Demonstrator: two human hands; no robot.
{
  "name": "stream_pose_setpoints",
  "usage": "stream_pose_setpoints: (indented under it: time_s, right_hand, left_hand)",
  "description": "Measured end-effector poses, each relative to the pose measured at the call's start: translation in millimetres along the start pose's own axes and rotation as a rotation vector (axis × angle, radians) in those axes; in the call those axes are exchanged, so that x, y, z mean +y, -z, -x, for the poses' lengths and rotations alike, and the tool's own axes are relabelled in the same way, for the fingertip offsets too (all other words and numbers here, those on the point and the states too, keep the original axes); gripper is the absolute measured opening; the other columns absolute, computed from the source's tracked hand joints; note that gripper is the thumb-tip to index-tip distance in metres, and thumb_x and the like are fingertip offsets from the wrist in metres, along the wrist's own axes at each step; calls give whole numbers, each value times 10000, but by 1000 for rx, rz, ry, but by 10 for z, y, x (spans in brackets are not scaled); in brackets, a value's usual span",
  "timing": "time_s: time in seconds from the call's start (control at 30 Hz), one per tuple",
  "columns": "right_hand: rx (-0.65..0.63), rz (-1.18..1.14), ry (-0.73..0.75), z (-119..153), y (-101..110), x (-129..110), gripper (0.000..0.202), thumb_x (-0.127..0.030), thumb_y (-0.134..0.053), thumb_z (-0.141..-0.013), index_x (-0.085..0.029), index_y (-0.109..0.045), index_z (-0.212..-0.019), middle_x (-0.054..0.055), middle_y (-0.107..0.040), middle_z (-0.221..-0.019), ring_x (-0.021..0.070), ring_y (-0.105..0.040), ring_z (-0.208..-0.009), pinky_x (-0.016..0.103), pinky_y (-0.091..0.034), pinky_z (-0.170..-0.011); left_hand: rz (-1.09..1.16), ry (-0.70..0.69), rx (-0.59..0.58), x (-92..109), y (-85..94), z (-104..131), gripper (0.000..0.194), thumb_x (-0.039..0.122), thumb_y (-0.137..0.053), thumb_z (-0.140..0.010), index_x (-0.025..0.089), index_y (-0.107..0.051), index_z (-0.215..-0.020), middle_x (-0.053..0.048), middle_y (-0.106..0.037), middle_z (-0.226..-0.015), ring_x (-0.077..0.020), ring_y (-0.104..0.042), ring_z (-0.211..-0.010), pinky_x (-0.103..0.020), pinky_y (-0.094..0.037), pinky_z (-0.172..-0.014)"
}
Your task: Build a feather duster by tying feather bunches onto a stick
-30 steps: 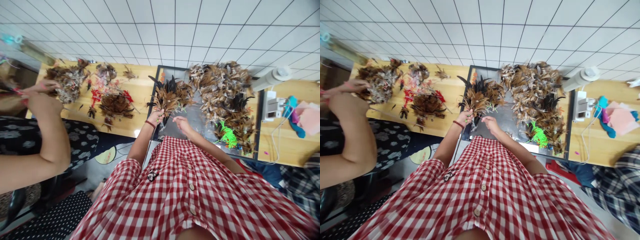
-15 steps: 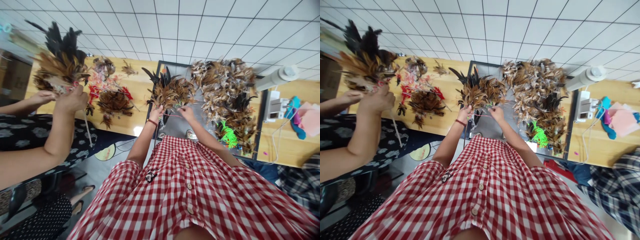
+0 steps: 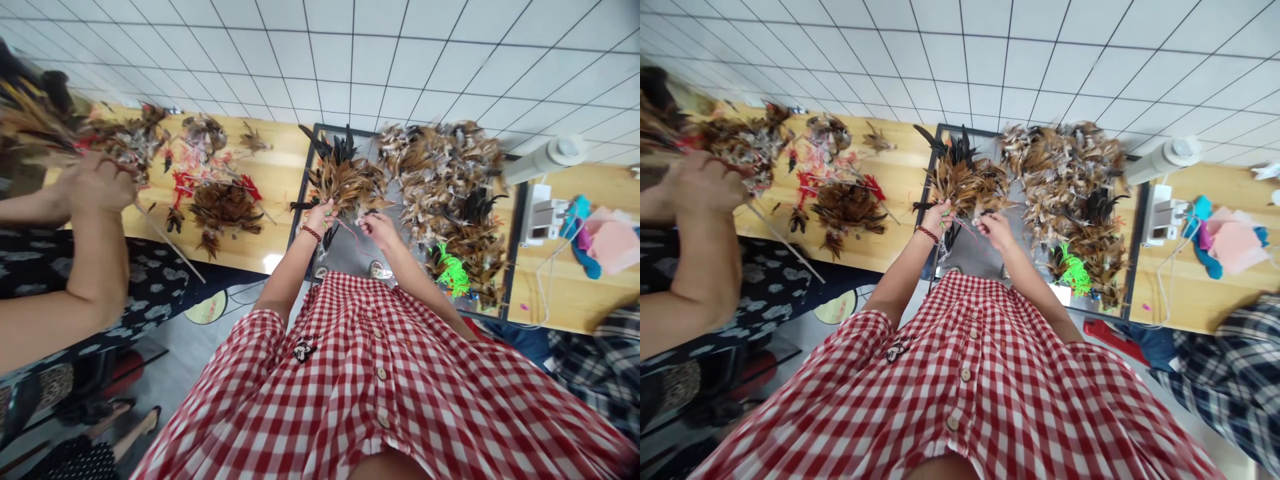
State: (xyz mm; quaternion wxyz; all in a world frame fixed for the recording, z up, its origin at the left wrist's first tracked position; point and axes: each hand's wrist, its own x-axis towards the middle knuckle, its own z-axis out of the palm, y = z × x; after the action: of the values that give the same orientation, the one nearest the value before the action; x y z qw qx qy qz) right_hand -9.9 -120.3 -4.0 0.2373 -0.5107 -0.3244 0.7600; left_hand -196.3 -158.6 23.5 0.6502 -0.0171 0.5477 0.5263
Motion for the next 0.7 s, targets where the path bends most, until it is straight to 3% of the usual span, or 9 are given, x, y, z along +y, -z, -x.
stream_pose_setpoints:
  time_s: [0.07, 0.17, 0.23, 0.37, 0.57, 0.63, 0.7]
  right_hand:
    - [-65, -126, 17, 80, -272, -4, 218, -234, -746, -662, -196, -532, -679, -41, -600, -609, 50, -465, -516, 153, -322, -460]
    - [19, -171, 23, 94, -594, -2, 289, -218, -773, -658, -209, -487, -698, -97, -498, -544, 30, -366, -463, 154, -230, -421]
    - [102, -171, 32, 72, -682, 4, 298, -225, -777, -655, -211, -487, -719, -108, -495, -549, 26, -344, -457, 160, -203, -412]
    - [148, -112, 71, 40, -635, 21, 323, -281, -796, -646, -211, -496, -742, -95, -534, -587, 35, -401, -494, 164, -225, -422]
    - [220, -40, 113, 4, -540, 54, 292, -311, -774, -643, -206, -513, -721, -103, -457, -569, 48, -357, -511, 191, -239, -454]
    - [246, -22, 155, -12, -512, 70, 265, -298, -760, -640, -200, -525, -712, -93, -477, -598, 58, -405, -563, 188, -311, -504]
    - [180, 26, 182, -8, -454, 88, 259, -300, -764, -646, -202, -558, -767, -73, -553, -685, 78, -493, -672, 187, -406, -611]
  left_hand:
    - [14, -6, -7, -31, -68, -10, 351, 242, -740, -877, 186, -423, -738, 68, -469, -531, -5, -343, -369, -115, -166, -366]
    - [13, -15, -21, -81, -158, 18, 375, 354, -755, -883, 177, -462, -731, 71, -464, -514, -7, -340, -355, -133, -194, -361]
    - [5, -17, -31, -102, -194, 52, 422, 470, -714, -905, 173, -476, -724, 59, -481, -515, -11, -346, -355, -142, -207, -358]
    - [-22, -19, -69, -123, -196, 121, 422, 489, -724, -895, 162, -506, -741, 45, -521, -558, -3, -353, -372, -137, -223, -372]
    - [-70, -86, -212, -197, -163, 158, 330, 92, -836, -732, 162, -516, -778, 88, -479, -586, -9, -411, -433, -138, -281, -429]
    - [-96, -119, -202, -228, -178, 155, 338, 62, -823, -726, 166, -503, -765, 94, -460, -570, -13, -402, -436, -146, -279, -438]
    - [-130, -146, -167, -245, -203, 156, 324, 61, -812, -738, 167, -508, -773, 90, -476, -571, -17, -404, -441, -153, -280, -448]
